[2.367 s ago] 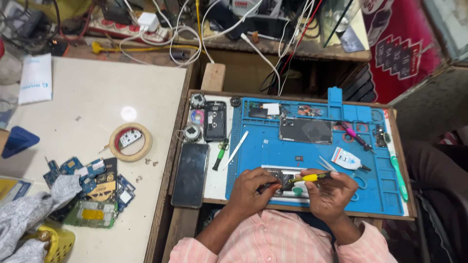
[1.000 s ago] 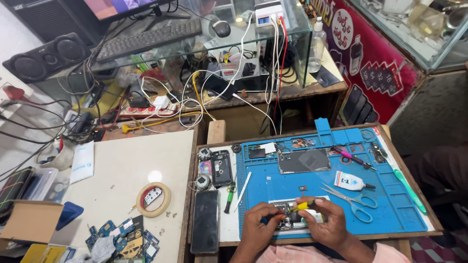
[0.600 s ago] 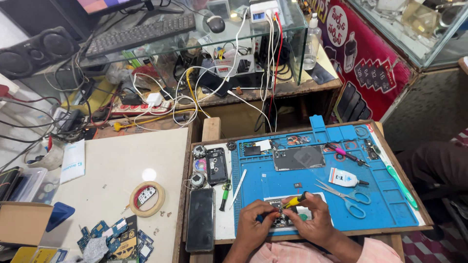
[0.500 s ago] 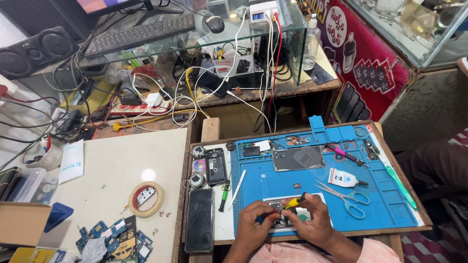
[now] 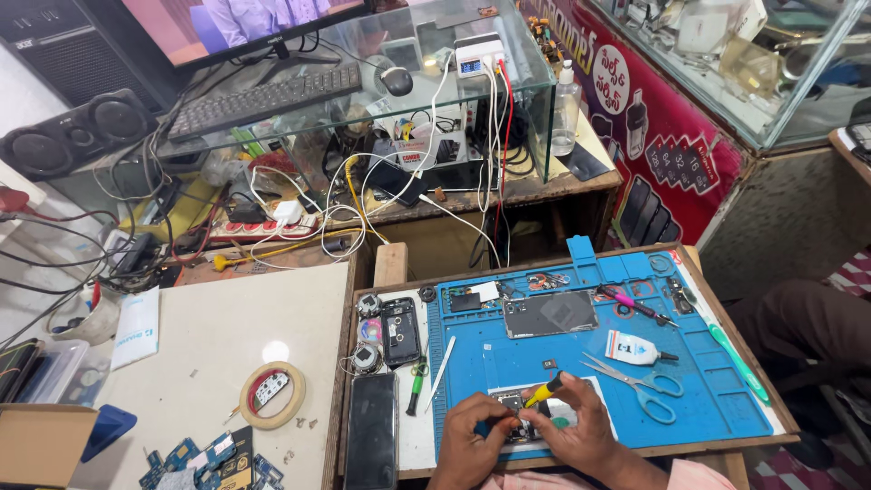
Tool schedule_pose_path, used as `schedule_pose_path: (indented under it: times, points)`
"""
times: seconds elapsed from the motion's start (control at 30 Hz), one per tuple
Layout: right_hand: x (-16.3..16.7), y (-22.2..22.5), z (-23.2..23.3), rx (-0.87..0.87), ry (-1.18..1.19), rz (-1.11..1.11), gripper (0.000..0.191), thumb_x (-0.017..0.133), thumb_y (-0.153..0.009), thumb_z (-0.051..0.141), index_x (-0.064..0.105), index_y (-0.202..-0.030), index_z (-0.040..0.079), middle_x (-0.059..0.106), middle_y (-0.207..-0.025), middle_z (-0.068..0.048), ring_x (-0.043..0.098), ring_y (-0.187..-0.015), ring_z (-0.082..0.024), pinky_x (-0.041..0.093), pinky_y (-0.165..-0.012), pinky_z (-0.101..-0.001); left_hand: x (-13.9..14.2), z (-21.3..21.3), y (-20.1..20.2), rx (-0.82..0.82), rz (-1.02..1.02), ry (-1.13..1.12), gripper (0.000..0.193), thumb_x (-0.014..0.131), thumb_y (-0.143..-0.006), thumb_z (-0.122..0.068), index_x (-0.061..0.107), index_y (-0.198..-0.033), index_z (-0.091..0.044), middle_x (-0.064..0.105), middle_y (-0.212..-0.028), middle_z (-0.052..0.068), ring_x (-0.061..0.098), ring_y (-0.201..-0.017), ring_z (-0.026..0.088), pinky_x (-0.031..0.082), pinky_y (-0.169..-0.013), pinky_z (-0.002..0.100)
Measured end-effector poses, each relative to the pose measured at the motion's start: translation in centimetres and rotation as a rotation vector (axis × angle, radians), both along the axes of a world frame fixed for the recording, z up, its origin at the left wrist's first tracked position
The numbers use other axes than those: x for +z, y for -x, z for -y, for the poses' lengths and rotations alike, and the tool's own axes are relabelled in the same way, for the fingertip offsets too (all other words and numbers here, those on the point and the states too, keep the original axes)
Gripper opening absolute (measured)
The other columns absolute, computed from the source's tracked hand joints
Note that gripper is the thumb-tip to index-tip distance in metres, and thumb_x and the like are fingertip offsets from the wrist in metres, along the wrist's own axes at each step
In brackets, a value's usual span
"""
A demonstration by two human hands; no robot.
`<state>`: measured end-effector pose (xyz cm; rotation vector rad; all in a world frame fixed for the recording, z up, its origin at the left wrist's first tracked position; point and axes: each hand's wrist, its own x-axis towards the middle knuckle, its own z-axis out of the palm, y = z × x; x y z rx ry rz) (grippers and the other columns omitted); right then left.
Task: The person uses a yellow-handled screwdriver to remove screws from a disassembled smartphone on a blue work mat. They then handle a separate phone back cover, a SIM tray, and a battery, placing the back cover aside and inserting the SIM tray into the battery before setting it down.
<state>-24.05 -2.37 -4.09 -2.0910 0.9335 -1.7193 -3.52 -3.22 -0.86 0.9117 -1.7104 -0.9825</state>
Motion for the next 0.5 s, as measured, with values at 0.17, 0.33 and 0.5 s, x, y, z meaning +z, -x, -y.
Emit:
schedule_pose_path:
  times: [0.17, 0.33, 0.5]
  points:
    - [0.3, 0.6, 0.0, 0.110, -0.003, 0.010, 0.083, 0.072, -0.092, -0.001, 0.019, -0.154, 0.014, 0.075, -0.113, -0.018, 0.079, -0.099, -0.024, 0.064, -0.085, -0.0375, -0.3, 0.4, 0.5, 0.013, -0.011, -0.002, 0.010, 0.082, -0.081, -0.002, 0.075, -0.088, 0.002, 0.075, -0.087, 0.012, 0.074, -0.079, 0.022, 0.057, -0.068, 0.032]
    - [0.6, 1.6, 0.7, 0.129, -0.016, 0.006, 0.083, 0.073, -0.092, -0.001, 0.019, -0.154, 0.015, 0.075, -0.115, -0.018, 0.080, -0.102, -0.025, 0.065, -0.088, -0.0392, -0.7, 1.3, 1.3, 0.009, 0.017, -0.048, 0.011, 0.083, -0.082, -0.003, 0.076, -0.089, 0.002, 0.075, -0.086, 0.012, 0.075, -0.079, 0.021, 0.056, -0.067, 0.031]
    - [1.1, 1.5, 1.5, 0.131, -0.034, 0.001, 0.086, 0.076, -0.090, 0.000, 0.021, -0.154, 0.018, 0.076, -0.112, -0.016, 0.080, -0.099, -0.024, 0.066, -0.086, -0.0391, -1.1, 2.0, 1.1, -0.010, -0.002, -0.011, 0.011, 0.083, -0.081, -0.001, 0.076, -0.089, 0.003, 0.075, -0.087, 0.012, 0.076, -0.079, 0.020, 0.058, -0.066, 0.030]
